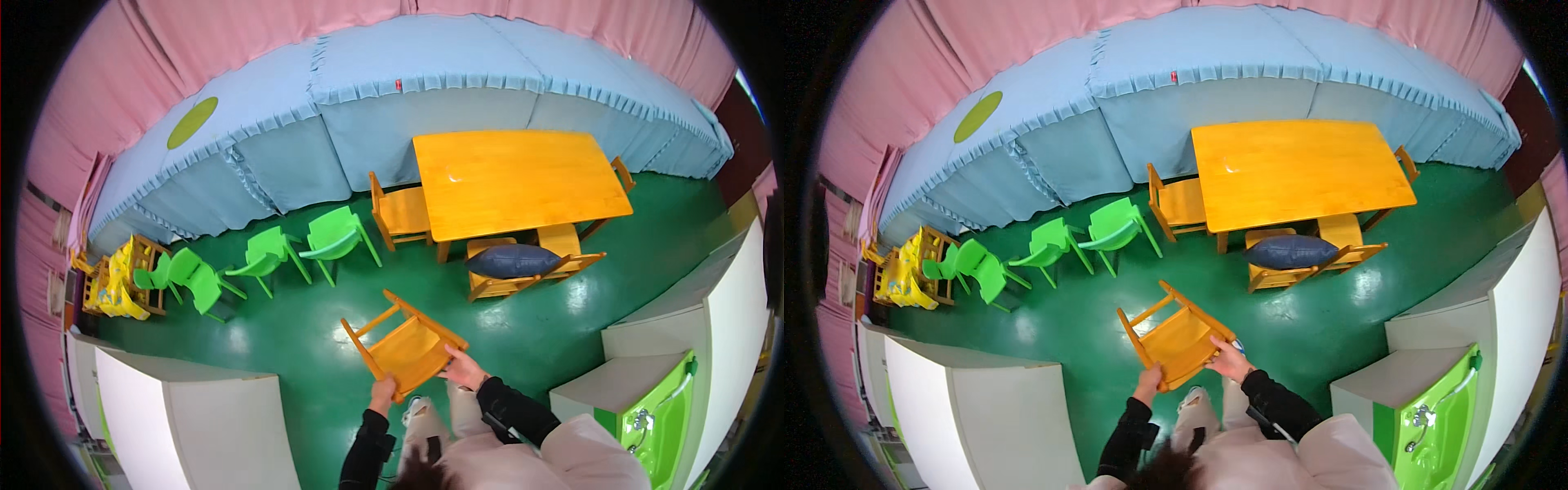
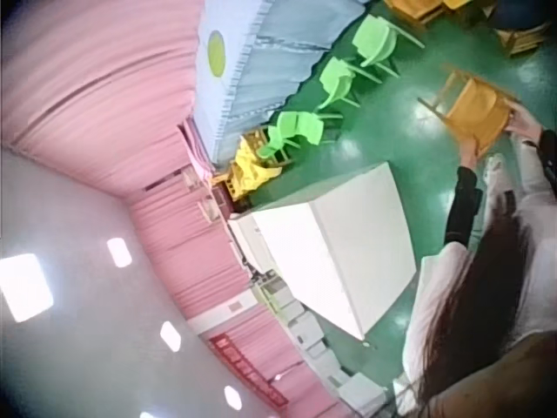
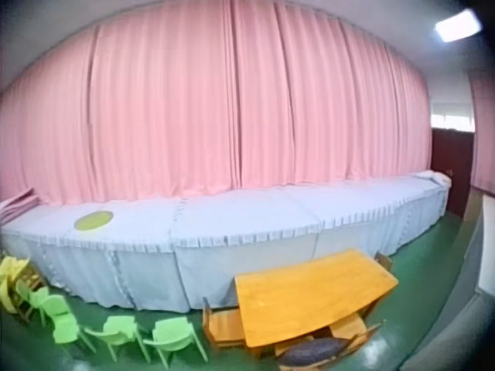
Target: Tidying up a room by moving a chair, picking up items from the floor, and folding clothes on a counter.
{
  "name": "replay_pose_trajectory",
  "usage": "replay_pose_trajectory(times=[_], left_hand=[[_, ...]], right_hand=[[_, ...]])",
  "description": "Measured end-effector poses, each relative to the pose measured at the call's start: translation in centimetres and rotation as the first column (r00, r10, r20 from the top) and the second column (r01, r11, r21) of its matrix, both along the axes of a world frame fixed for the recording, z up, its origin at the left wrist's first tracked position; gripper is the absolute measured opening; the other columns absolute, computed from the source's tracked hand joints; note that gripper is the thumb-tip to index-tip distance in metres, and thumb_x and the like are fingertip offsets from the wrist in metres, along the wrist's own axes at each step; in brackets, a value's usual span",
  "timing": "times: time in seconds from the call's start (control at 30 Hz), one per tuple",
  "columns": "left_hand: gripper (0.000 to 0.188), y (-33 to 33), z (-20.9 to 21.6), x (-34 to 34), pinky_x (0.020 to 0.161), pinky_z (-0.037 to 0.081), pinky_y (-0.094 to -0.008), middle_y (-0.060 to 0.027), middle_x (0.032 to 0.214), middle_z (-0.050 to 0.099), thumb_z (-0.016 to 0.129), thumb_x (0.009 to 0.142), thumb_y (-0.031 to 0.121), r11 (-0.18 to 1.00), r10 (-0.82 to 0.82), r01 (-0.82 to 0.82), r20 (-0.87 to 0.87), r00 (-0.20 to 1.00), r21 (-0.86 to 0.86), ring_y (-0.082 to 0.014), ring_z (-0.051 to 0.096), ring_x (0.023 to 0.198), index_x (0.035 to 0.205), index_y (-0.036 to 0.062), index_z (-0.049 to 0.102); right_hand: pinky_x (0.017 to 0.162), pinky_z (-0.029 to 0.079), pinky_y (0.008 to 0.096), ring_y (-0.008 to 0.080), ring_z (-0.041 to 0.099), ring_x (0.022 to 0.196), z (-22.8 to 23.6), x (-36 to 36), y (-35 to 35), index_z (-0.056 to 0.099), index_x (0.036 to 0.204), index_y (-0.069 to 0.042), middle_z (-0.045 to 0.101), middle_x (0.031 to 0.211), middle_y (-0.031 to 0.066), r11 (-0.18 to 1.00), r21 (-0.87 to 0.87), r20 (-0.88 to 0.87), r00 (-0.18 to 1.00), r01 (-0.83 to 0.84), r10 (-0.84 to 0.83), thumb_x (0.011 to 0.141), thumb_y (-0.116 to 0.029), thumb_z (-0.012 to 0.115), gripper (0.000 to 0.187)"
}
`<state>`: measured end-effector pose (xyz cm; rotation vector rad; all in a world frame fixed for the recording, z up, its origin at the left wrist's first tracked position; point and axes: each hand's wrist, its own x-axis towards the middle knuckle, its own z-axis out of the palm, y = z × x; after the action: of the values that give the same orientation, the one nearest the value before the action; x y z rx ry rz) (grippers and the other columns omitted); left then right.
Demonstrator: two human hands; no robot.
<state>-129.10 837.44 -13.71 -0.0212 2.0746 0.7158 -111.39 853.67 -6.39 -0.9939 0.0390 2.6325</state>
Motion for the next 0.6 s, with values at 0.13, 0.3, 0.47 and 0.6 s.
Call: replay_pose_trajectory(times=[0.13,0.3,0.47,0.6], left_hand=[[0.042,4.1,0.7,-1.2,0.047,0.046,-0.0346,-0.0101,0.073,0.059,0.051,0.082,0.039,0.960,0.264,-0.277,0.192,0.945,0.044,-0.0195,0.059,0.061,0.087,-0.0021,0.055],[0.048,11.9,4.5,-3.8,0.054,0.051,-0.0302,-0.0116,0.077,0.062,0.045,0.085,0.041,0.974,0.172,-0.223,0.490,0.854,0.047,-0.0203,0.061,0.061,0.105,-0.0025,0.048],[0.045,9.5,0.1,-12.4,0.056,0.049,-0.0306,-0.0118,0.072,0.062,0.043,0.086,0.042,0.962,-0.272,0.273,0.048,0.961,-0.011,-0.0205,0.062,0.060,0.097,-0.0010,0.051],[0.032,6.4,-2.3,-13.4,0.057,0.048,-0.0309,-0.0128,0.069,0.062,0.050,0.084,0.030,0.972,0.078,-0.084,0.039,0.996,0.218,-0.0207,0.061,0.060,0.089,-0.0011,0.052]], right_hand=[[0.091,0.036,0.0484,0.0230,0.048,0.106,-0.1,-6.4,3.6,0.045,0.115,-0.017,0.051,0.113,0.0031,0.978,-0.098,-0.168,0.972,-0.183,0.165,0.083,-0.011,0.056,0.035],[0.080,0.045,0.0462,0.0248,0.050,0.100,-5.6,-10.9,11.9,0.041,0.114,-0.014,0.052,0.106,0.0057,0.970,0.195,0.123,0.985,-0.143,0.120,0.074,0.011,0.047,0.047],[0.068,0.049,0.0410,0.0249,0.053,0.087,-7.1,-20.1,15.3,0.033,0.119,-0.011,0.051,0.099,0.0072,0.809,0.389,0.456,0.856,-0.439,0.245,0.068,0.011,0.047,0.057],[0.074,0.045,0.0394,0.0266,0.053,0.094,-13.2,-22.2,20.0,0.028,0.128,-0.017,0.054,0.100,0.0099,0.491,0.497,0.736,0.647,-0.715,0.198,0.071,0.001,0.052,0.064]])
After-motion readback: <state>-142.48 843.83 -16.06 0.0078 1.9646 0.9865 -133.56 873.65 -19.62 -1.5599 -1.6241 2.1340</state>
